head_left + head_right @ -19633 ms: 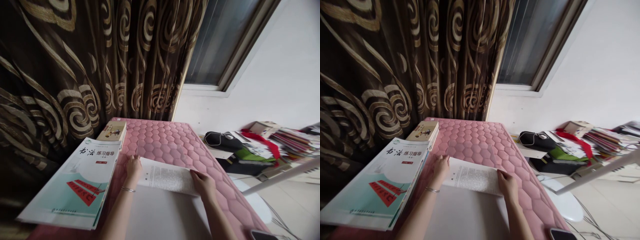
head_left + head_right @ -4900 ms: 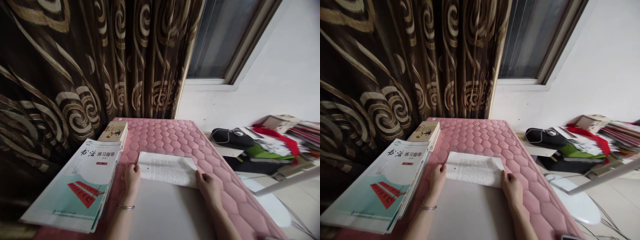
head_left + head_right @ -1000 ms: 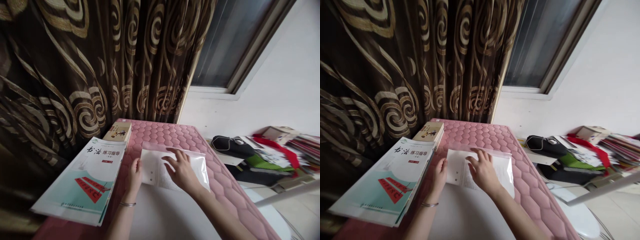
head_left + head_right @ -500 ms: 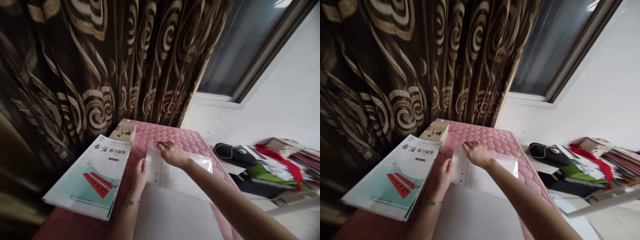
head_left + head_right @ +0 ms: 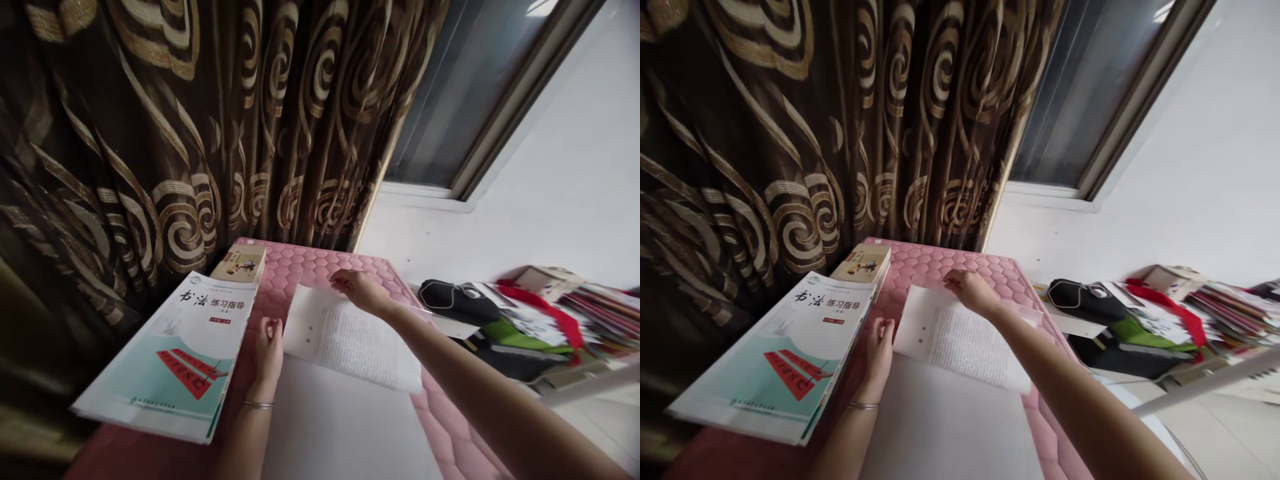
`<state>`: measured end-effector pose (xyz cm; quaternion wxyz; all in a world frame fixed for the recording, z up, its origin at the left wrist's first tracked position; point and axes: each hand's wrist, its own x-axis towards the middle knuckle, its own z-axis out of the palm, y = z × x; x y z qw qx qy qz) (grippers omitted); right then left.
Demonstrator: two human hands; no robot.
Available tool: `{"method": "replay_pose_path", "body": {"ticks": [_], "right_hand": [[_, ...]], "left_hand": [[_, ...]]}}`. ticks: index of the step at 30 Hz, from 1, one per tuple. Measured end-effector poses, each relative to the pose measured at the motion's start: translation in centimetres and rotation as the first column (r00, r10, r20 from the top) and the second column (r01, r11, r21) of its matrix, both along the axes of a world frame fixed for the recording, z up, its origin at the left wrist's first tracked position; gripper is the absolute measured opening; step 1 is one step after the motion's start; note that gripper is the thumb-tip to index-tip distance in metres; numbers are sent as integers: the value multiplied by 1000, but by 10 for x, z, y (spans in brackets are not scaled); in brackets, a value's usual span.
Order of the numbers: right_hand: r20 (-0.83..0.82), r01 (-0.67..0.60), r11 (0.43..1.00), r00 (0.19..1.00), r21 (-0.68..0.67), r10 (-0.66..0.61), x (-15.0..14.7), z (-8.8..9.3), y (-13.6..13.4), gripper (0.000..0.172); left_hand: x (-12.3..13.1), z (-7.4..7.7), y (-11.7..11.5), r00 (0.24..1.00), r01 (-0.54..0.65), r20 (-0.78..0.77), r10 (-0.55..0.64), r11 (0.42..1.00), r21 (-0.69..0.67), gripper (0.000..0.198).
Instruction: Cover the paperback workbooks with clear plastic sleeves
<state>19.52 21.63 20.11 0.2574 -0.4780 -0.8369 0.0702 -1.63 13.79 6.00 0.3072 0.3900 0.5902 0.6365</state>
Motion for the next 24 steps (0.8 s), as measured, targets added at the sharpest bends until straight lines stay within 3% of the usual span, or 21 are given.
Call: {"method": "replay_pose_path", "body": {"ticks": [5, 8, 11, 14, 16, 18, 20, 24], "right_hand": [[-54, 20, 997, 998, -76, -24, -5, 6, 7, 15], [-95, 15, 1000, 995, 26, -12, -8, 7, 9, 16], [-207, 119, 978, 975, 172, -82, 10, -2, 3, 21], [-358, 386, 919, 871, 79, -335, 53, -32, -17, 27], [-323, 585, 806, 748, -90, -580, 85, -63, -37, 30], [-196, 701, 676, 647, -227, -737, 109, -96, -58, 31], [-100, 710, 598, 610, -371, -786, 122, -124, -76, 39], [-161, 644, 607, 613, -466, -774, 125, -152, -90, 44]], "left_hand": [[-3, -7, 2, 993, 101, -50, -104, 994, -46, 27], [-5, -12, 6, 983, 162, -79, -168, 983, -83, 29], [-6, -16, 11, 977, 116, -162, -141, 981, -153, 26], [-7, -20, 16, 951, 54, -288, -116, 975, -214, 21], [-6, -22, 18, 927, 19, -361, -101, 974, -225, 20], [-5, -23, 20, 901, -13, -422, -95, 969, -246, 20], [-4, -24, 22, 871, -26, -477, -113, 961, -275, 19], [-4, -24, 22, 816, -50, -558, -152, 943, -330, 20]]}}
